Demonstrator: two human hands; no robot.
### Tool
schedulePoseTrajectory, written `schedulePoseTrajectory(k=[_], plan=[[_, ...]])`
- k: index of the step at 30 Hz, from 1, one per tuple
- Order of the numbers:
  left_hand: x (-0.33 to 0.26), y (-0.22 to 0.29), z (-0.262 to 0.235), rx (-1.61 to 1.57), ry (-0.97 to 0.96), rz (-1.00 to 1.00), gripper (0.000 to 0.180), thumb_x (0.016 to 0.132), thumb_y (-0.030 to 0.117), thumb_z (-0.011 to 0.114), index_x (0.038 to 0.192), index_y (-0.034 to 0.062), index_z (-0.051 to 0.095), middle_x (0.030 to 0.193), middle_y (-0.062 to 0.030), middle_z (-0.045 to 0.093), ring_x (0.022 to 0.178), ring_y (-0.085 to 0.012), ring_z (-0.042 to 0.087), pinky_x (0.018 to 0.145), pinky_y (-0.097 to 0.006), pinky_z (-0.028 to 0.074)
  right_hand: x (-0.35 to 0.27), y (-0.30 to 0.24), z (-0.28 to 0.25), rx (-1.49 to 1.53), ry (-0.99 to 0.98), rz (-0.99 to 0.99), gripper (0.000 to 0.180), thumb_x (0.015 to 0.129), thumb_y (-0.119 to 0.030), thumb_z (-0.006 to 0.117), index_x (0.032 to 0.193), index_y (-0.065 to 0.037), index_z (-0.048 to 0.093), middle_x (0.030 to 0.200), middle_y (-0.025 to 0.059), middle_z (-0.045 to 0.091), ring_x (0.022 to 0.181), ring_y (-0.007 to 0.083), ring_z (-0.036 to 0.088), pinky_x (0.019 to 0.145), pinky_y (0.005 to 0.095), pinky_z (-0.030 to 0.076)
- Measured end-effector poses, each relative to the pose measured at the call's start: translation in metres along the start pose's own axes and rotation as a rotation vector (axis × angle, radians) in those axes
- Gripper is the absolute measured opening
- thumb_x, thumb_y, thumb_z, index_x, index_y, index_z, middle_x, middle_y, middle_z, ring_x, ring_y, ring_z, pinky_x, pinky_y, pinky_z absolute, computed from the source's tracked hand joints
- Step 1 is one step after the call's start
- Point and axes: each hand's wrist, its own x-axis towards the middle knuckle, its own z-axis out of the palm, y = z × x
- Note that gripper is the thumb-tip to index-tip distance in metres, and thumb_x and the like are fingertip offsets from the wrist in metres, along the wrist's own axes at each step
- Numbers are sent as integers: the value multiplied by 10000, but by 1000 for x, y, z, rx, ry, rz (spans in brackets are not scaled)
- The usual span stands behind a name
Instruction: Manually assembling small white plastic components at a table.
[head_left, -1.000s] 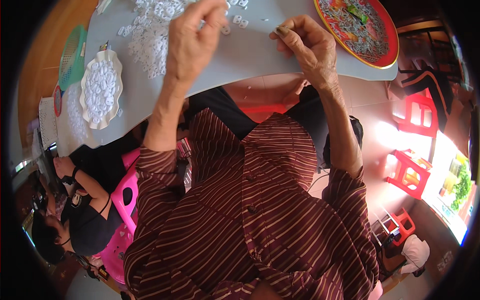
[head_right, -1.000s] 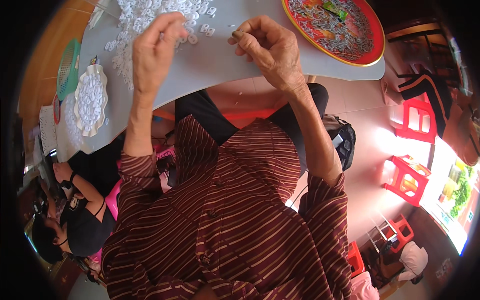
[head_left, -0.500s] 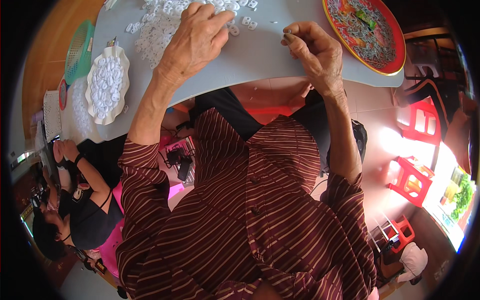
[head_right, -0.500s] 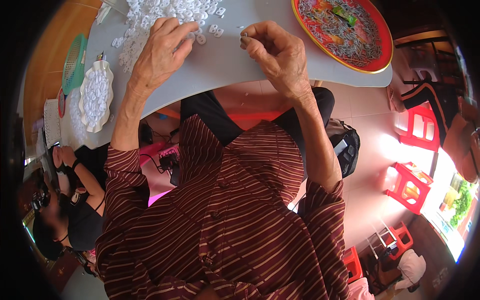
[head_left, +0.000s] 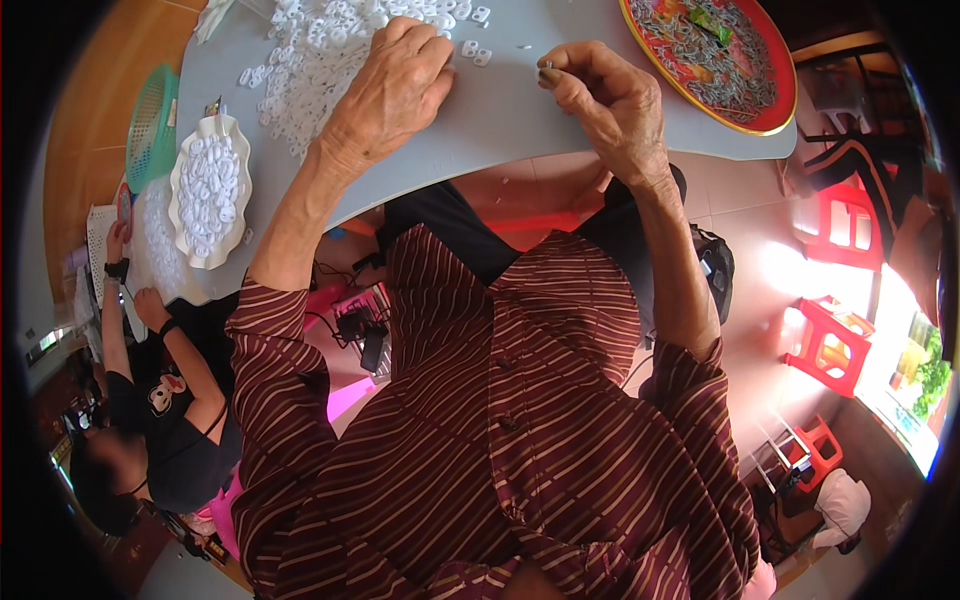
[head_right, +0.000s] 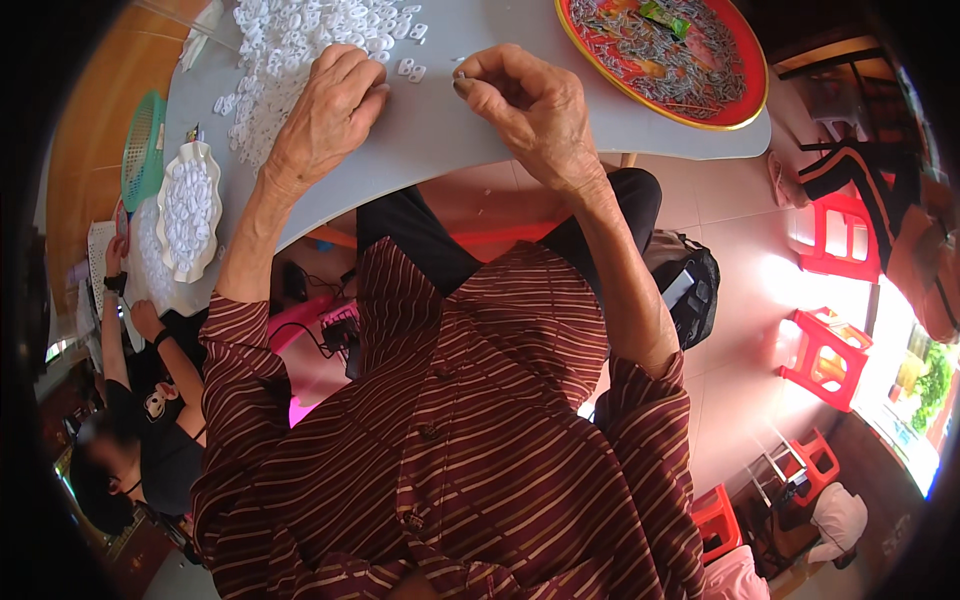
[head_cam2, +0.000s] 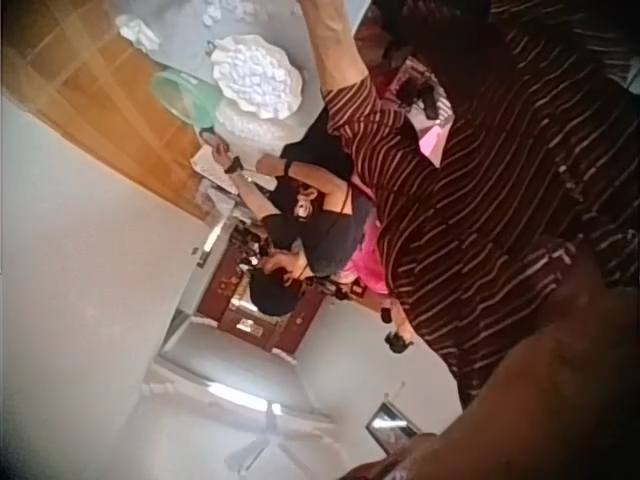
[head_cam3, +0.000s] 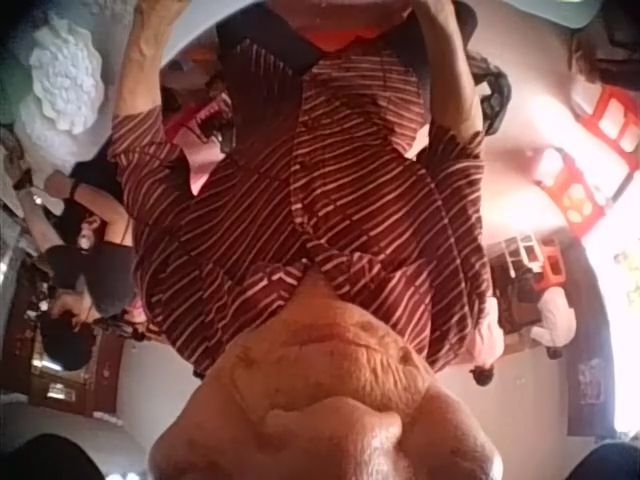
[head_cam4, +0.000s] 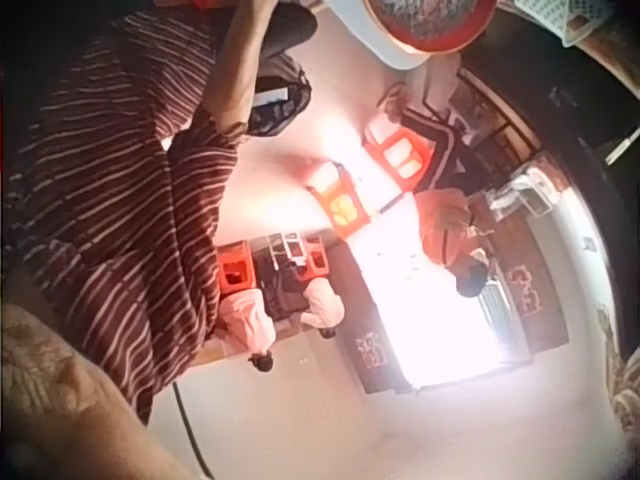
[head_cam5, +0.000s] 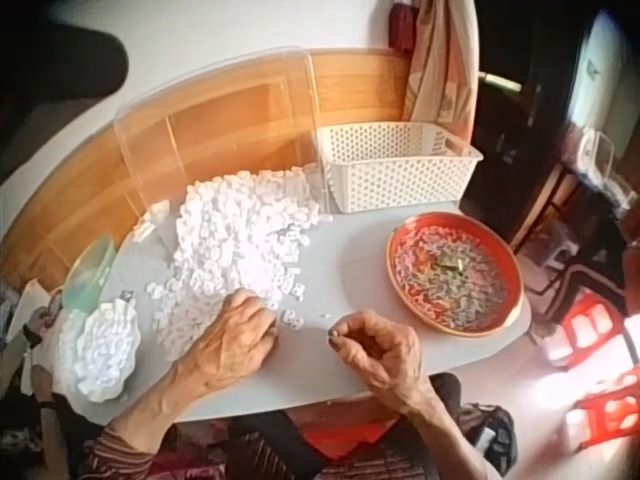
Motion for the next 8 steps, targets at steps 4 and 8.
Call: schedulePoseTrajectory(k=[4, 8], plan=[[2, 12, 0, -406, 97, -246, 67, 807, 50, 602, 847, 0, 587, 795, -92, 601, 800, -252, 569, 761, -329, 466, 2, 3, 10, 54, -4, 25, 153, 856, -143, 652, 932, -10, 647, 733, 13, 632, 677, 57, 553, 623, 210, 458], [4, 12, 5, -1218, 59, -555, 151, 913, 155, 546, 958, 50, 645, 887, -68, 671, 821, -203, 610, 801, -292, 480, 2, 7, 20, 172, -19, 34, 215, 832, -170, 692, 995, -32, 668, 765, 33, 652, 721, 64, 575, 688, 212, 482]])
